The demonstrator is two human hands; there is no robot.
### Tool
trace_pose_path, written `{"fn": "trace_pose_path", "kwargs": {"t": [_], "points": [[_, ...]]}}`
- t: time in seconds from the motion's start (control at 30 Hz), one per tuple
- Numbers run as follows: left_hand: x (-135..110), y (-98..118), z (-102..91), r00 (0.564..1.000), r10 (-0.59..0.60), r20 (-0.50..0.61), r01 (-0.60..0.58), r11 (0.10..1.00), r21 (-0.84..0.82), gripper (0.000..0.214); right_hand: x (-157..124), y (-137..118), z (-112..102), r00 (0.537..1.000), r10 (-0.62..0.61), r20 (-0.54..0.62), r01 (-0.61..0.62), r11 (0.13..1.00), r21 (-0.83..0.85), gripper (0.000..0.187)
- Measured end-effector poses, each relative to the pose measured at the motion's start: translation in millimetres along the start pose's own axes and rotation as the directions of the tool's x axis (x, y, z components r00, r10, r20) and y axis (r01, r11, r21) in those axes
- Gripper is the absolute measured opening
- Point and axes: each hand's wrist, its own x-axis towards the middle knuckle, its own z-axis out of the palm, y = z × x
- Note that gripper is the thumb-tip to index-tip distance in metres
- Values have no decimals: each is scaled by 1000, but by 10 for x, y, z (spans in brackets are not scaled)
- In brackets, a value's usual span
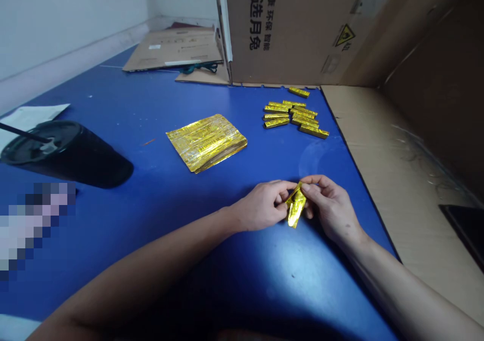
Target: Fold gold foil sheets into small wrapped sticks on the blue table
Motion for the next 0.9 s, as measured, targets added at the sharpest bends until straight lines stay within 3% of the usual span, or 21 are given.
{"fn": "trace_pose_path", "kwargs": {"t": [0.2, 0.43, 0.73, 0.9], "points": [[-27, 64, 19, 1000, 15, -16, -13, 996, 92, 44, 5, 13, 0, 1000, -17, -4, 17, 1000, -5, 27], [-54, 209, 6, 997, 51, -60, -28, 939, 342, 37, -4, 15, 0, 1000, -21, -3, 21, 999, -28, 27], [-87, 136, 76, 992, 88, -85, -36, 871, 489, 44, -35, 4, -53, 988, -70, 134, 76, 996, -40, 34], [-99, 140, 77, 994, 87, -68, -42, 866, 499, 46, -23, 15, -45, 994, -57, 88, 63, 996, -61, 32]]}}
